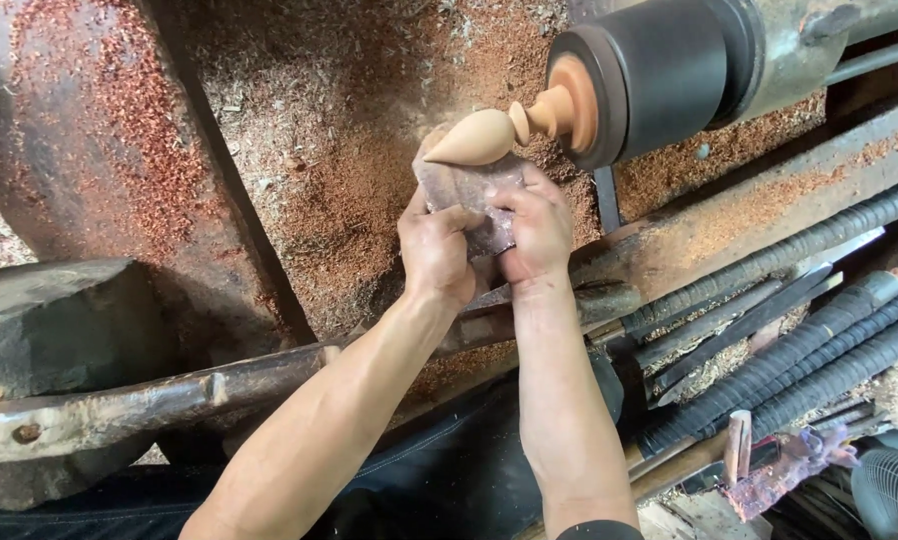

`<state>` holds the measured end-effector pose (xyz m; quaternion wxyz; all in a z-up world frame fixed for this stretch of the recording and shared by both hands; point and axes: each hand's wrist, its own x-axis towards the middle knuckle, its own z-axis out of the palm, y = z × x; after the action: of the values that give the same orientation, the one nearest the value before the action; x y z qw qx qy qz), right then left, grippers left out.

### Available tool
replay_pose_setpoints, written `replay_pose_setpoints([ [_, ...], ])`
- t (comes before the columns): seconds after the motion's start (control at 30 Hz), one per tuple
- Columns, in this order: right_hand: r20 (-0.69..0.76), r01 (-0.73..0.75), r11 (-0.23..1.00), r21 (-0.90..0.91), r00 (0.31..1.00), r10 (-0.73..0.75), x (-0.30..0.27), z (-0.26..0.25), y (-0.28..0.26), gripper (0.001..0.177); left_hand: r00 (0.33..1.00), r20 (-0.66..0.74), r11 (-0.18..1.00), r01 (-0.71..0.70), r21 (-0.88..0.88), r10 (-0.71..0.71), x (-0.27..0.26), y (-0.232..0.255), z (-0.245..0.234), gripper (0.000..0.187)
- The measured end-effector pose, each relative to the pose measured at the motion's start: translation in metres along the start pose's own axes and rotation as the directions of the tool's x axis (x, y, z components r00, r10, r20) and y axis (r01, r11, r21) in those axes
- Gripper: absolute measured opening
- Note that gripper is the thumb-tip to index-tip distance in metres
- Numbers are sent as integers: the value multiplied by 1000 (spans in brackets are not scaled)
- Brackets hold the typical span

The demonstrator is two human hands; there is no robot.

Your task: Shaping a decorative wooden piece on a lathe using a turning tool followed by manual sanding.

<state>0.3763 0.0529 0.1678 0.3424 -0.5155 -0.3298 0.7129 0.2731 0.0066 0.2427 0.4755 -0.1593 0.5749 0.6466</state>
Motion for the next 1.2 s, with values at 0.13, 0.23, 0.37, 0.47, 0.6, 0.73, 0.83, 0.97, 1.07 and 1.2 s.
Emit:
replay_pose_setpoints([
  [0.13,-46,-51,988,142,997,58,8,-19,5,31,1000,14,1000,15,27,-15,-9,6,0,33],
  [0.23,-44,9,998,66,999,-6,4,-10,-3,28,999,25,999,21,34,-22,-2,0,1,33],
  [0.37,1,121,988,-93,993,-121,-17,26,-34,29,999,43,999,11,47,-13,-17,26,15,34],
  [0.47,-3,167,974,-152,985,-170,-19,27,-38,27,1000,14,1000,-6,17,6,-1,-10,7,35],
  [0.6,24,92,987,-133,996,-90,-15,25,-31,33,999,18,999,-35,-1,35,8,-20,3,32],
  [0.73,13,16,986,-164,1000,-14,-6,2,-20,32,998,30,998,-53,19,53,16,-32,-7,30],
  [0.83,2,-16,991,-132,1000,16,7,-21,3,30,998,40,998,-56,29,55,15,-31,-11,30],
  [0.97,-47,-147,976,159,987,156,-7,4,-19,26,995,60,997,-80,18,79,-12,12,6,31],
  [1.07,-31,-200,960,196,977,209,-4,4,-21,25,992,79,994,-98,39,95,10,-17,-9,31],
  [1.2,-12,-224,945,240,972,234,-6,18,-18,23,992,92,994,-97,58,91,7,-16,-13,31],
])
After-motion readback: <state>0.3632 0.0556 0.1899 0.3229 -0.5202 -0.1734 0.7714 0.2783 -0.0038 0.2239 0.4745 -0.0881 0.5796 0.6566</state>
